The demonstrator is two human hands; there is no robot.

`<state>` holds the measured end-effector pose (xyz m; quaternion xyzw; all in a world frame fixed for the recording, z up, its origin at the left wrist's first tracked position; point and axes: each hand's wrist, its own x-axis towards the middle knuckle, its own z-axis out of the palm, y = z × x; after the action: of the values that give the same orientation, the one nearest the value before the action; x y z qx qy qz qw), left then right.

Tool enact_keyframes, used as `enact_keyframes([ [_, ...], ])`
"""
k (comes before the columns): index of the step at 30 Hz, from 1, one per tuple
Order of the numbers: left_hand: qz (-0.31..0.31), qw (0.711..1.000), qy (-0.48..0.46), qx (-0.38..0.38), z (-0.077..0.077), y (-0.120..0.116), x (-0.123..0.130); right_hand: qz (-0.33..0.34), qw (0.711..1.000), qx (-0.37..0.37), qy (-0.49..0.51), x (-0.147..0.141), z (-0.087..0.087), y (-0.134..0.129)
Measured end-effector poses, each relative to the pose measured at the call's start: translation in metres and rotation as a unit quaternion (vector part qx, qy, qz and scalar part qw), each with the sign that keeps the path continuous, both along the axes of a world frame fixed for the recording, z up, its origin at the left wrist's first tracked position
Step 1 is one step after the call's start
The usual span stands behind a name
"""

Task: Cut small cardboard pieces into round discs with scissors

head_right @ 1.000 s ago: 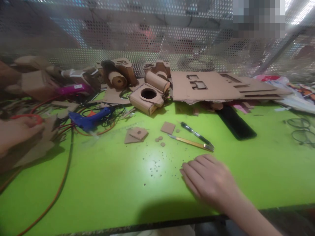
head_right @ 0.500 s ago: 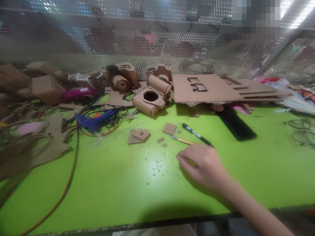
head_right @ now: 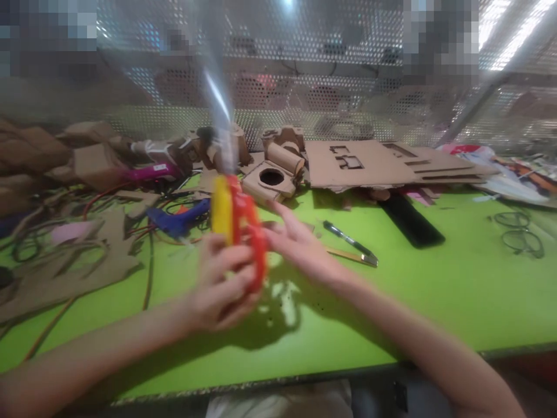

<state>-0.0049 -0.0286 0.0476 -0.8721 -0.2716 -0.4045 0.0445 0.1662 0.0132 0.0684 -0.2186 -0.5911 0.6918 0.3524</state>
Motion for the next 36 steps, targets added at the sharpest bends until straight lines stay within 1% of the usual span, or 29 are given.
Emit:
enact_keyframes([
  [2,-0.037,0.999,0.018,0.032,-0.003,0.002,0.025,-0.023,0.999,-0.012,0.031,-0.001,0.000,-0.001],
  [4,-0.050,0.998,0.039,0.030,-0.006,0.004,0.043,-0.084,0.996,-0.009,0.041,0.007,-0.003,-0.001],
  [5,-0.053,0.997,0.050,0.025,-0.006,0.004,0.047,-0.118,0.992,-0.001,0.035,0.013,-0.005,0.000],
  [7,-0.066,0.994,0.073,0.037,-0.008,0.005,0.045,-0.179,0.983,0.032,0.002,0.029,-0.006,0.005],
  [8,-0.066,0.994,0.083,0.040,-0.009,0.006,0.040,-0.205,0.977,0.053,-0.020,0.038,-0.006,0.009],
  [9,-0.054,0.994,0.095,0.027,-0.010,0.008,0.034,-0.237,0.967,0.076,-0.047,0.047,-0.005,0.013],
  [10,-0.025,0.994,0.110,-0.008,-0.012,0.011,0.027,-0.274,0.953,0.104,-0.076,0.055,-0.004,0.017],
  [11,0.019,0.990,0.123,-0.070,-0.014,0.016,0.021,-0.313,0.934,0.134,-0.112,0.062,-0.002,0.022],
  [12,0.060,0.978,0.140,-0.142,-0.016,0.022,0.015,-0.346,0.913,0.160,-0.144,0.067,-0.001,0.026],
  [13,0.088,0.965,0.155,-0.194,-0.018,0.030,0.011,-0.368,0.896,0.182,-0.170,0.071,-0.001,0.029],
  [14,0.101,0.953,0.168,-0.230,-0.021,0.038,0.009,-0.380,0.882,0.204,-0.190,0.073,-0.002,0.032],
  [15,0.104,0.944,0.181,-0.255,-0.024,0.046,0.008,-0.382,0.874,0.224,-0.202,0.074,-0.003,0.033],
  [17,0.108,0.930,0.196,-0.291,-0.028,0.061,0.010,-0.366,0.868,0.258,-0.215,0.075,-0.008,0.034],
  [19,0.114,0.919,0.201,-0.318,-0.030,0.068,0.013,-0.351,0.866,0.272,-0.228,0.075,-0.013,0.032],
  [20,0.116,0.916,0.200,-0.329,-0.029,0.070,0.014,-0.357,0.860,0.273,-0.242,0.075,-0.015,0.032],
  [21,0.116,0.913,0.198,-0.339,-0.028,0.070,0.015,-0.368,0.848,0.277,-0.261,0.075,-0.016,0.031],
  [23,0.114,0.908,0.189,-0.357,-0.025,0.068,0.016,-0.392,0.808,0.310,-0.311,0.076,-0.018,0.031],
  [25,0.112,0.904,0.174,-0.375,-0.023,0.066,0.017,-0.401,0.758,0.375,-0.351,0.077,-0.020,0.032],
  [27,0.110,0.901,0.153,-0.390,-0.024,0.066,0.018,-0.395,0.720,0.435,-0.370,0.076,-0.022,0.032],
  [29,0.107,0.900,0.122,-0.405,-0.028,0.068,0.017,-0.389,0.699,0.466,-0.378,0.076,-0.023,0.031],
  [31,0.099,0.899,0.085,-0.419,-0.032,0.069,0.016,-0.383,0.691,0.481,-0.381,0.075,-0.024,0.029],
  [33,0.084,0.897,0.044,-0.431,-0.034,0.071,0.013,-0.385,0.674,0.505,-0.377,0.076,-0.022,0.027],
  [35,0.070,0.896,-0.003,-0.438,-0.031,0.070,0.008,-0.384,0.656,0.537,-0.367,0.077,-0.021,0.025],
  [36,0.066,0.895,-0.027,-0.441,-0.027,0.070,0.006,-0.380,0.649,0.551,-0.361,0.078,-0.020,0.023],
])
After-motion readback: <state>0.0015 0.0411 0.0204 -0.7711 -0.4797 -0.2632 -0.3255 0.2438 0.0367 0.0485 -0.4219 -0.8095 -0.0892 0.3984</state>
